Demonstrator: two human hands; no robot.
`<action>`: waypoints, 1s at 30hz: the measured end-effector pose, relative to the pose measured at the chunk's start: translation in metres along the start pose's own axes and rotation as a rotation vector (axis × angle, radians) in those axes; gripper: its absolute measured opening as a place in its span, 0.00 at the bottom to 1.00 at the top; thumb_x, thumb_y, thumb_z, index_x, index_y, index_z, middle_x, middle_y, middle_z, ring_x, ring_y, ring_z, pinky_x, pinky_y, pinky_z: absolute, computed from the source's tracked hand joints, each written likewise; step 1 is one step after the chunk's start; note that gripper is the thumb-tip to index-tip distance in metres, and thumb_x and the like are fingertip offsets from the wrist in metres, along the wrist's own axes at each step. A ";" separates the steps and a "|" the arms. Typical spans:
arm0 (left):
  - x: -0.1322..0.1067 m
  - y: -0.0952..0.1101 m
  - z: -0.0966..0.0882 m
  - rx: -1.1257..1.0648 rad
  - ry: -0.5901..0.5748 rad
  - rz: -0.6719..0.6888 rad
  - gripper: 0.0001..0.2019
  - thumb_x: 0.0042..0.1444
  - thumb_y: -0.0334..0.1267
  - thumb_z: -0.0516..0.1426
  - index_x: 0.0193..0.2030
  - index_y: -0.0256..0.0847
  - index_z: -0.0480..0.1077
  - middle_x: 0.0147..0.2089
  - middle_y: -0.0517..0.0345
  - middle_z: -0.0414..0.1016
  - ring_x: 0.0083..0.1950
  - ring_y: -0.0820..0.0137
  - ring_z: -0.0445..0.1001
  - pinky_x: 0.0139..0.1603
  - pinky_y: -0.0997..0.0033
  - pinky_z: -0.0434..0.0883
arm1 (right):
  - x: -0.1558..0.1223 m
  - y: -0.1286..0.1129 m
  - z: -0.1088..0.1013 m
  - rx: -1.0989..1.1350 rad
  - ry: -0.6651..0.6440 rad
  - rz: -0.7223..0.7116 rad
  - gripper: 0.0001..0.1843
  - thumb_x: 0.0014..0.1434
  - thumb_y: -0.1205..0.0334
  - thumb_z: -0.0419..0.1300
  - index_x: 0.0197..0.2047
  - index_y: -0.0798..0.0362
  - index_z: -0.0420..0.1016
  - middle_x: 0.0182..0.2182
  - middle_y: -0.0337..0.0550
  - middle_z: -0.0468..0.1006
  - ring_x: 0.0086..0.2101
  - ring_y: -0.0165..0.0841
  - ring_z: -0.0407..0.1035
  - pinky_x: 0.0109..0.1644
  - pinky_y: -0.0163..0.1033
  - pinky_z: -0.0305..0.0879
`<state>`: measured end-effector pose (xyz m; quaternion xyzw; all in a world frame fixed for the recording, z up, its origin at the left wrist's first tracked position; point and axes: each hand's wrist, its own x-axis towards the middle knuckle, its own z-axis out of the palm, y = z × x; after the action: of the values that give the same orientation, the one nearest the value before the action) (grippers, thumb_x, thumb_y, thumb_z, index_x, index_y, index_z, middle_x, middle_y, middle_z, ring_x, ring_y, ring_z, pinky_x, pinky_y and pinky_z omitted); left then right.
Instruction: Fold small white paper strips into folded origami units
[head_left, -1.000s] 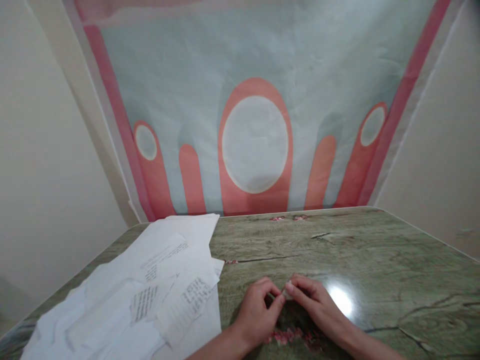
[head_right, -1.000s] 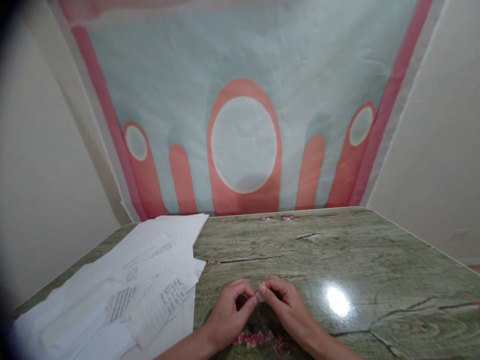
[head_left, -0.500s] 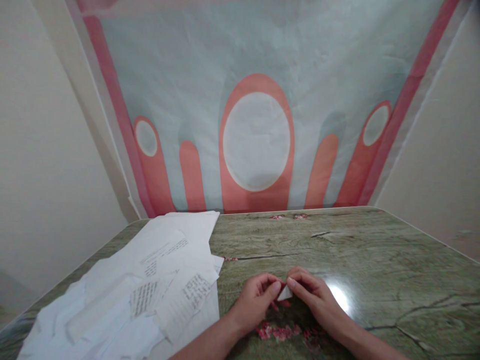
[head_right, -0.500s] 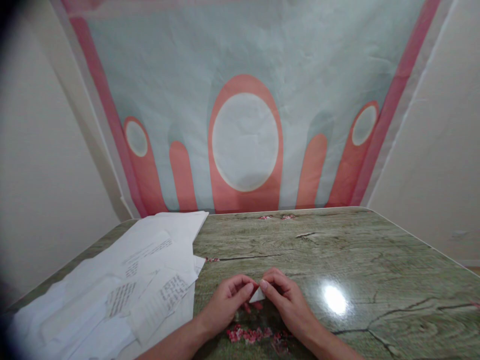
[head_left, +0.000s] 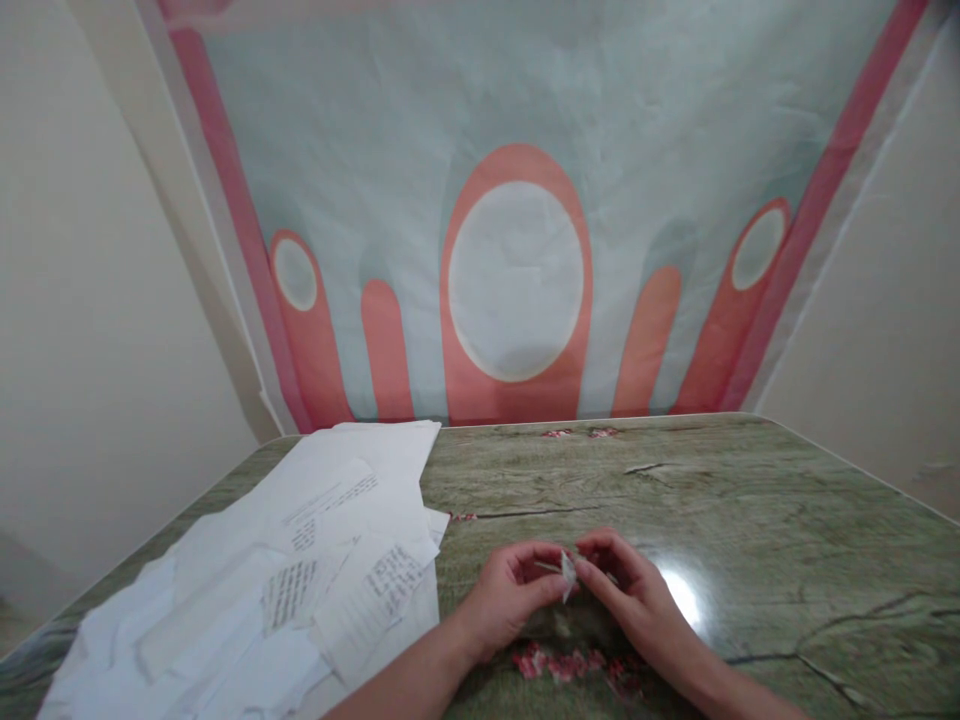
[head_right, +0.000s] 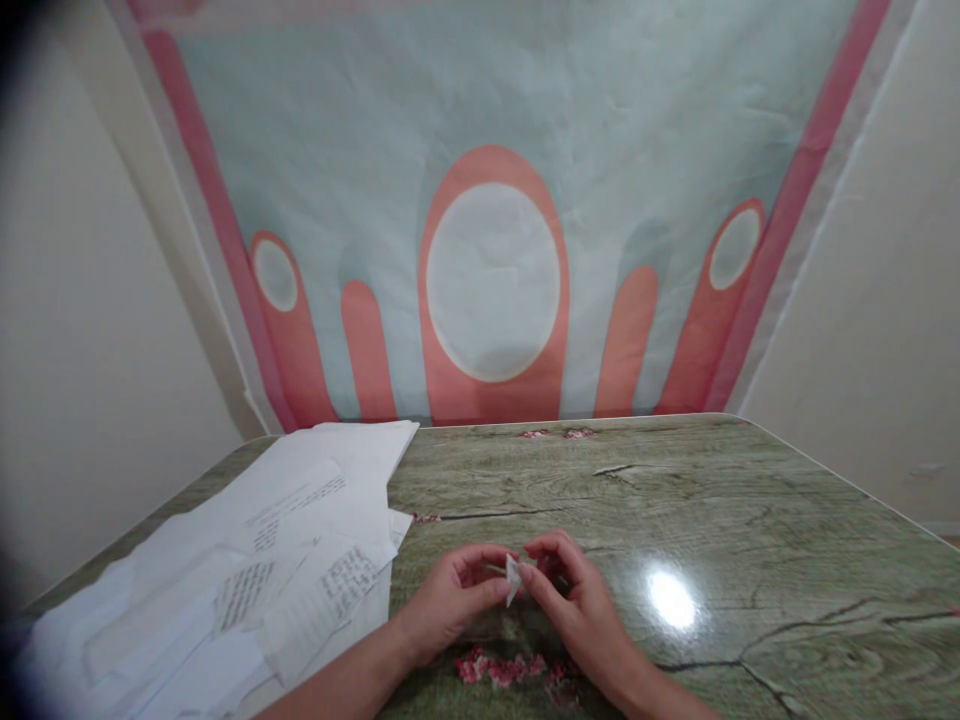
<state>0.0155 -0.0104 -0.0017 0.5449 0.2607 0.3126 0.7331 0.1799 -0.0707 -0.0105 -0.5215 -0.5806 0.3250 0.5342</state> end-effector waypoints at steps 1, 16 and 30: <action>0.000 -0.002 0.000 0.003 0.037 0.004 0.18 0.41 0.39 0.67 0.40 0.34 0.74 0.35 0.52 0.77 0.36 0.69 0.73 0.41 0.72 0.67 | 0.000 0.002 0.000 -0.019 0.014 0.003 0.10 0.58 0.54 0.56 0.38 0.51 0.67 0.30 0.38 0.68 0.31 0.32 0.65 0.35 0.35 0.61; 0.003 -0.003 -0.002 0.104 0.173 0.075 0.17 0.39 0.38 0.68 0.37 0.35 0.75 0.39 0.52 0.76 0.37 0.66 0.75 0.40 0.70 0.69 | -0.006 -0.002 0.005 -0.209 -0.077 -0.123 0.06 0.57 0.59 0.57 0.37 0.50 0.67 0.30 0.39 0.68 0.29 0.32 0.65 0.33 0.36 0.63; 0.003 -0.002 0.000 0.137 0.156 0.099 0.14 0.39 0.38 0.68 0.34 0.35 0.76 0.37 0.53 0.74 0.35 0.68 0.74 0.38 0.72 0.70 | -0.004 0.000 0.006 -0.155 -0.074 -0.040 0.08 0.56 0.58 0.58 0.38 0.51 0.69 0.30 0.38 0.71 0.28 0.31 0.65 0.32 0.35 0.63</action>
<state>0.0174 -0.0085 -0.0040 0.5799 0.3105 0.3712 0.6554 0.1738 -0.0736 -0.0124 -0.5373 -0.6337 0.2873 0.4767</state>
